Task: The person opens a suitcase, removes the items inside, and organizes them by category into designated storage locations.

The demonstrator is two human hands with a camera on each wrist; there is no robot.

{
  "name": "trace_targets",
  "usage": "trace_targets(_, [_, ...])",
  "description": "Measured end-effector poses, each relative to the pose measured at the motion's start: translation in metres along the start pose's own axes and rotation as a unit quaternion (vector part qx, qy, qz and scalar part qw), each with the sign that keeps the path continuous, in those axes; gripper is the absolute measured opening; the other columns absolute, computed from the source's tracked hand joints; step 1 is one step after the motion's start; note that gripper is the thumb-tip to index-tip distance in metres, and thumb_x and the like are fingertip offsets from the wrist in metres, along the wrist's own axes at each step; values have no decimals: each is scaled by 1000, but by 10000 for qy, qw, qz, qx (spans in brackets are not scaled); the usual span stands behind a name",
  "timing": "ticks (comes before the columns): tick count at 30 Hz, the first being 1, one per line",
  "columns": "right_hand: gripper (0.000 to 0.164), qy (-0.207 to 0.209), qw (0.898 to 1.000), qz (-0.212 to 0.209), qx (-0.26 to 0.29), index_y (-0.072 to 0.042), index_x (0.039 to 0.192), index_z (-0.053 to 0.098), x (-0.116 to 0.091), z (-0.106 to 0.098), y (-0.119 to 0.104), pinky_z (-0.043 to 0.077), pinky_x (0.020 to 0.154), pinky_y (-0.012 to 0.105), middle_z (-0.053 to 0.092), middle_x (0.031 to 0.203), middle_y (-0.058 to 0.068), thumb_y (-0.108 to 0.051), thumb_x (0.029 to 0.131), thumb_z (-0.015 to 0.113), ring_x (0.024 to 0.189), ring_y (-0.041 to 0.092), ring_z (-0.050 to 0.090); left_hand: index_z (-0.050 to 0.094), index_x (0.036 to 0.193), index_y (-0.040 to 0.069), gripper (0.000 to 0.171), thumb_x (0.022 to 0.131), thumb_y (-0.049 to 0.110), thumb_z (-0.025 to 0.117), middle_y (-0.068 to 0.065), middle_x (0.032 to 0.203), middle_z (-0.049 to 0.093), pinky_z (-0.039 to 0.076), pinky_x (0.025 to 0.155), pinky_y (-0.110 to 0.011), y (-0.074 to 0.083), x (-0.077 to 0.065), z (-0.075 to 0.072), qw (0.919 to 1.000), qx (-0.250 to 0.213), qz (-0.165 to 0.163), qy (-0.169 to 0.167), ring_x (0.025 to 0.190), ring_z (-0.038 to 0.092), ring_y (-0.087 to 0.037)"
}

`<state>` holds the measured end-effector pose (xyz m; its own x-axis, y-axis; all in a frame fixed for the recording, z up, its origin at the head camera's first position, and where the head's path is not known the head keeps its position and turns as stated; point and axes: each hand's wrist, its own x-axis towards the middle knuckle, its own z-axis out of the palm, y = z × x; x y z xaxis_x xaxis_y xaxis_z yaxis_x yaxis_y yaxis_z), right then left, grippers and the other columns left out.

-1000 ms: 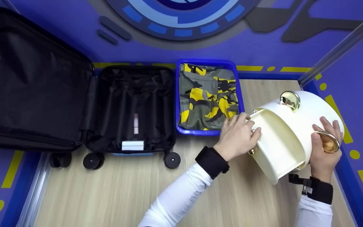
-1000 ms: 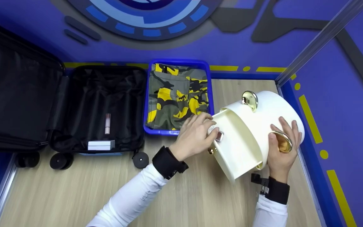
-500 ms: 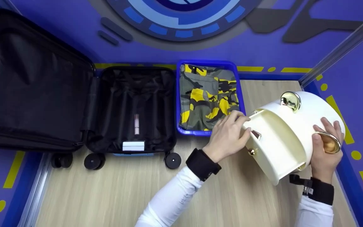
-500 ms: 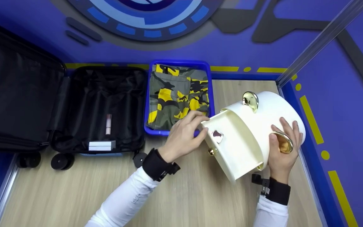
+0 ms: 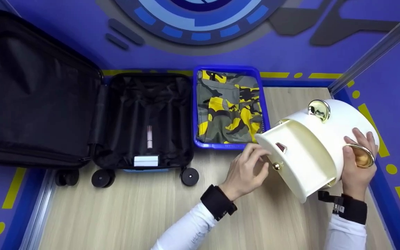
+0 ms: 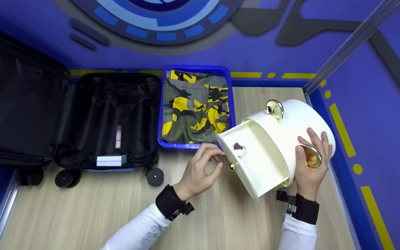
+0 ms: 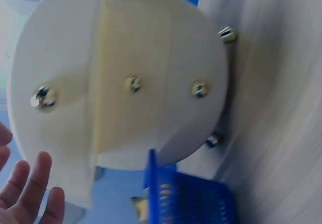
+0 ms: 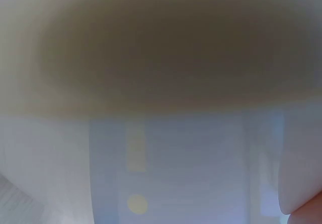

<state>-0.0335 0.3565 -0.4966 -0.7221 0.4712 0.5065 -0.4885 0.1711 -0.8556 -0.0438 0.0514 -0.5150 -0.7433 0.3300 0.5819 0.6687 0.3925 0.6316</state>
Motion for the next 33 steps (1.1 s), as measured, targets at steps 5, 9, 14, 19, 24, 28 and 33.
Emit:
trace_targets(5, [43, -65, 9999, -66, -92, 18, 120, 53, -1, 7, -12, 1, 113, 23, 51, 129, 31, 4, 81, 64, 140, 29, 25, 60, 108, 17, 23, 86, 27, 62, 4, 106, 50, 40, 70, -8, -2, -13, 15, 9999, 7, 115, -120, 82, 57, -5])
trace_targets(9, [42, -56, 10000, -74, -12, 19, 119, 53, -3, 11, -18, 1, 113, 23, 50, 129, 32, 5, 81, 64, 139, 30, 26, 60, 106, 19, 24, 85, 31, 64, 7, 103, 50, 38, 67, -8, -2, -16, 23, 9998, 75, 86, -189, 80, 54, -2])
trace_targets(14, [38, -22, 9999, -50, -145, 21, 114, 55, -3, 12, -20, 1, 113, 23, 52, 128, 31, 4, 81, 64, 140, 30, 24, 60, 104, 19, 24, 84, 33, 65, 7, 100, 52, 38, 68, -8, 0, -14, 28, 9998, 61, 66, -193, 80, 54, -1])
trace_targets(19, [36, -85, 9993, -76, -366, 21, 113, 56, -3, 13, -21, 1, 114, 25, 54, 127, 28, 4, 82, 64, 140, 31, 24, 60, 100, 19, 22, 82, 31, 67, 9, 97, 53, 38, 67, -8, 2, -10, 29, 9998, 116, 55, -125, 78, 56, -3])
trace_targets(24, [38, -67, 9995, -43, -312, 19, 116, 55, -3, 14, -21, 1, 114, 24, 55, 127, 28, 4, 82, 64, 139, 30, 26, 61, 100, 19, 24, 82, 33, 68, 9, 98, 55, 38, 66, -10, 6, -4, 30, 9995, 232, 183, -111, 75, 57, -6])
trace_targets(28, [40, -61, 9996, -61, -281, 19, 117, 54, -2, 14, -21, 1, 114, 24, 54, 127, 29, 3, 82, 64, 139, 31, 26, 62, 101, 20, 24, 83, 35, 67, 10, 100, 57, 40, 67, -10, 9, 2, 33, 9987, 386, 282, -199, 77, 55, -1])
trace_targets(33, [39, -34, 9991, -74, -414, 18, 116, 56, -3, 13, -21, 1, 114, 24, 55, 126, 28, 2, 82, 65, 139, 30, 26, 63, 102, 21, 25, 84, 38, 67, 10, 101, 58, 41, 70, -10, 11, 12, 37, 9977, 496, 270, -362, 82, 55, 1])
